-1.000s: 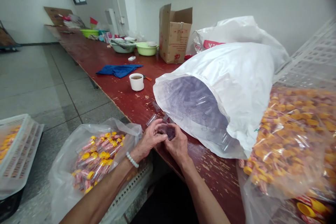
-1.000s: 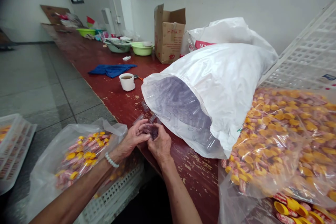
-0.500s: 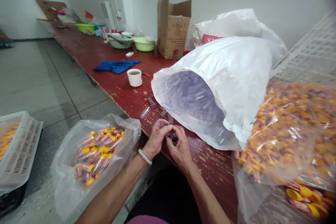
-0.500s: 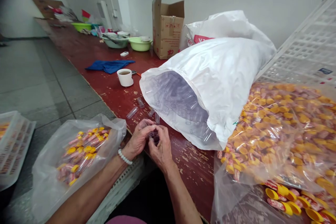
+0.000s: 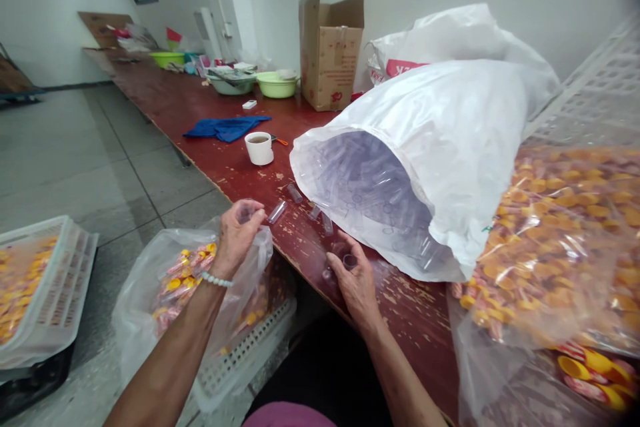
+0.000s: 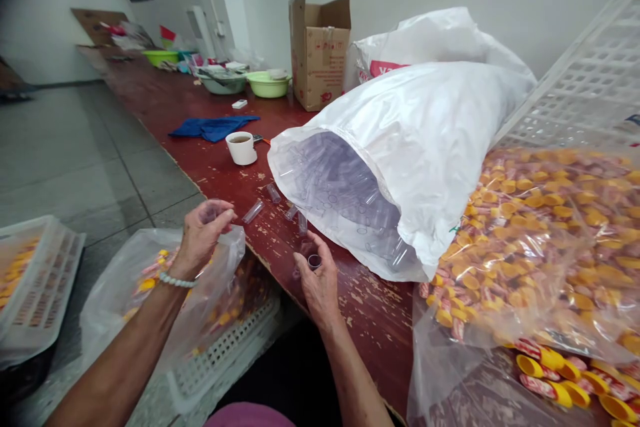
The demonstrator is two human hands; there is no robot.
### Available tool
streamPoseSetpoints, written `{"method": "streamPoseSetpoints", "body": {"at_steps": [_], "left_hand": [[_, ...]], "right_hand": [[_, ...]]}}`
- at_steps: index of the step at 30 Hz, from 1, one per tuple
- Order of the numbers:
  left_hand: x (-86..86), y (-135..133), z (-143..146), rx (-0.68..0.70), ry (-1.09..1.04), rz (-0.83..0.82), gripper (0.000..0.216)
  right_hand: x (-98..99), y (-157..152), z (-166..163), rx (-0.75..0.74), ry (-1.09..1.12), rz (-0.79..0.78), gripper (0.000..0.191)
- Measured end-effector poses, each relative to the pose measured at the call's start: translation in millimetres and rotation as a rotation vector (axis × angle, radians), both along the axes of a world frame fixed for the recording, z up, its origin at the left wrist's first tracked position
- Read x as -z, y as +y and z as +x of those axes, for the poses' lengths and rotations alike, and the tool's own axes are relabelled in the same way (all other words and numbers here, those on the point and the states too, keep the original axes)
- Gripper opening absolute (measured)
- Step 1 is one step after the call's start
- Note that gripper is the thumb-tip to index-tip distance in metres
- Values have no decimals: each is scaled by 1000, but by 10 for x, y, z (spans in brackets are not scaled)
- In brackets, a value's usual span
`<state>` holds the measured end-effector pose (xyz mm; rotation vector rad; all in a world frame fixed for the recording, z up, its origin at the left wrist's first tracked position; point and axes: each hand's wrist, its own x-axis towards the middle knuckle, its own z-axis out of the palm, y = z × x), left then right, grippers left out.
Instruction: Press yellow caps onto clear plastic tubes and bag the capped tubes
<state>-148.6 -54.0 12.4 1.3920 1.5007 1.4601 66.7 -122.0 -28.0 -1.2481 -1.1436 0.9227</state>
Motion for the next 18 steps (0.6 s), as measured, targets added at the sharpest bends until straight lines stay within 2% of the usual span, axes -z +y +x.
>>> {"method": "streamPoseSetpoints", "body": {"at_steps": [5,7,9,12,18], "left_hand": [[-62,-470,481,578,-176,-192,20],[-40,-638,674,701,-267,-233,22],[3,-776,851,732,-317,-257,28],[69,-935,1101,702,-318,-239,38],[161,-1113,1501,780,-413,-215,45]], "right_hand": [[-222,-230,-77,-72,189,-13,38],[-272,-308,-82,-78,250,-27,36],[-277,-370,-54,-41,252,-37,33],[-234,-444,52,63,211,-36,31],[-186,-607,349,196,249,14,40]]}}
